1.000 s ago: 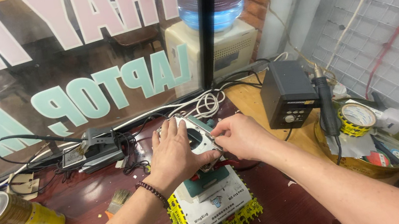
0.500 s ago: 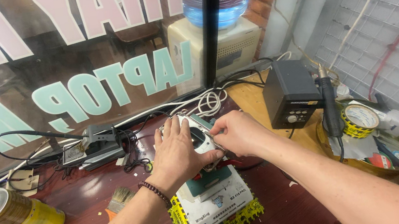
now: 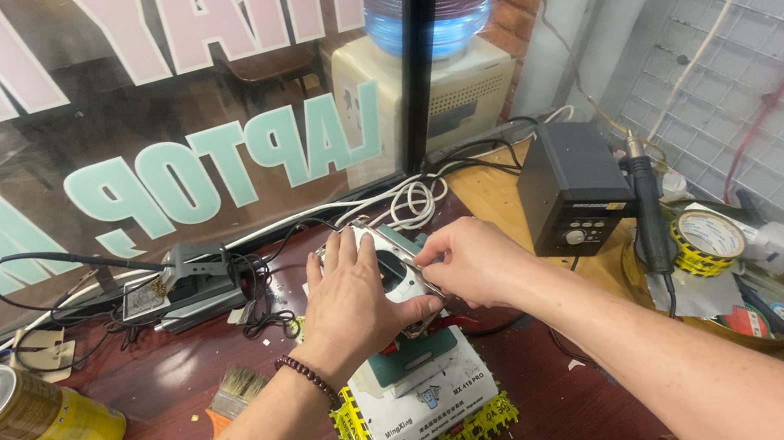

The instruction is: The person holds a hot air gun over a phone clamped in a repair fixture while prying at the phone's back cover with a small metal tool, working around the edges. They then brush debris from the fixture with a brush and lift the phone out of the clamp.

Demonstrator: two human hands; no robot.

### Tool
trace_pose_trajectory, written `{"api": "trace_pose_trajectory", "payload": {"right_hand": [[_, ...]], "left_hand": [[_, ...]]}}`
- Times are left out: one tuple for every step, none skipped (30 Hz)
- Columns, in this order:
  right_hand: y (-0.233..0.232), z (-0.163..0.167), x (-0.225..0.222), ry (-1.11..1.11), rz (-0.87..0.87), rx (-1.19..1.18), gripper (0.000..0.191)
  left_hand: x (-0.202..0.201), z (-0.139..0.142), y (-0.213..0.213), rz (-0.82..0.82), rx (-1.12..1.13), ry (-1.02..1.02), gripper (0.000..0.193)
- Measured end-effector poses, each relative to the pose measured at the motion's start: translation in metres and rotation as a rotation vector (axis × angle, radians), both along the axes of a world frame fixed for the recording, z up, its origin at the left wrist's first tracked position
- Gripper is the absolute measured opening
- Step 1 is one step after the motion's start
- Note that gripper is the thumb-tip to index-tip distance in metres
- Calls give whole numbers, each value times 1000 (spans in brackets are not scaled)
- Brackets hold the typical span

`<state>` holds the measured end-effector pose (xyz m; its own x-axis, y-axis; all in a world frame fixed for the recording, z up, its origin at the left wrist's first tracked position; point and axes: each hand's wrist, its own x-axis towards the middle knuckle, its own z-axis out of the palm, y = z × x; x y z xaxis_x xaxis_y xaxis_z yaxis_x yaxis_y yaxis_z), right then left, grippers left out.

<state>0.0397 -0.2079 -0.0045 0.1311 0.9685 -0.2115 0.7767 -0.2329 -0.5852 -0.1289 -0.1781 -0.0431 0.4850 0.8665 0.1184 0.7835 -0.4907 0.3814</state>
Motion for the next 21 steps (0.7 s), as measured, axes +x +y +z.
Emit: {"api": "trace_pose_trajectory", "payload": {"right_hand": [[0,0,-1,-7,4,-3,30],[0,0,-1,-7,-8,7,29],[1,0,-2,-4,-18,15,29],[1,-1,-3,-2,-19,19,29],[0,0,-2,14,-26,10,29],[-1,0,-2,29,-31,5,30],[-3,0,-1,44,-37,-7,30],[-4,1,0,34,-17,-13,30],[-5,1,0,25,-5,-15,29],[-6,2,1,12,-3,-8,29],[-5,2,0,17,-15,-6,29],[-4,2,-1,24,-23,-9,30],[-3,2,-2,32,-31,-12,30],[-3,2,-3,34,-32,-7,29],[-3,2,-3,33,-32,-2,29],[-3,2,-3,32,-28,1,28],[-3,2,-3,34,-35,-14,29],[-6,2,0,38,-40,-29,29],[-8,2,2,39,-50,-42,29],[-9,2,3,38,-69,-47,29],[-11,1,4,38,-92,-51,29]], "left_hand": [[0,0,0,-9,13,-2,120],[0,-1,1,-16,15,-4,122],[0,-1,1,-22,14,-3,124],[-1,-2,1,-18,10,-3,126],[0,-3,0,-12,15,-12,127],[1,-3,0,-4,23,-20,127],[0,-4,1,4,25,-29,127],[0,-5,1,8,30,-32,127],[0,-6,1,4,39,-35,126],[0,-6,2,-10,55,-41,126],[0,-6,3,-14,47,-39,125],[0,-7,3,-13,33,-36,124],[0,-7,3,-13,18,-30,123],[0,-7,3,-14,21,-32,124],[0,-7,3,-15,25,-36,125],[0,-6,2,-12,26,-40,126],[0,-6,2,-18,39,-48,124],[0,-5,1,-20,54,-55,123],[-1,-5,1,-28,70,-63,121],[-1,-4,1,-20,45,-51,121],[-1,-3,1,-15,20,-38,122]]}}
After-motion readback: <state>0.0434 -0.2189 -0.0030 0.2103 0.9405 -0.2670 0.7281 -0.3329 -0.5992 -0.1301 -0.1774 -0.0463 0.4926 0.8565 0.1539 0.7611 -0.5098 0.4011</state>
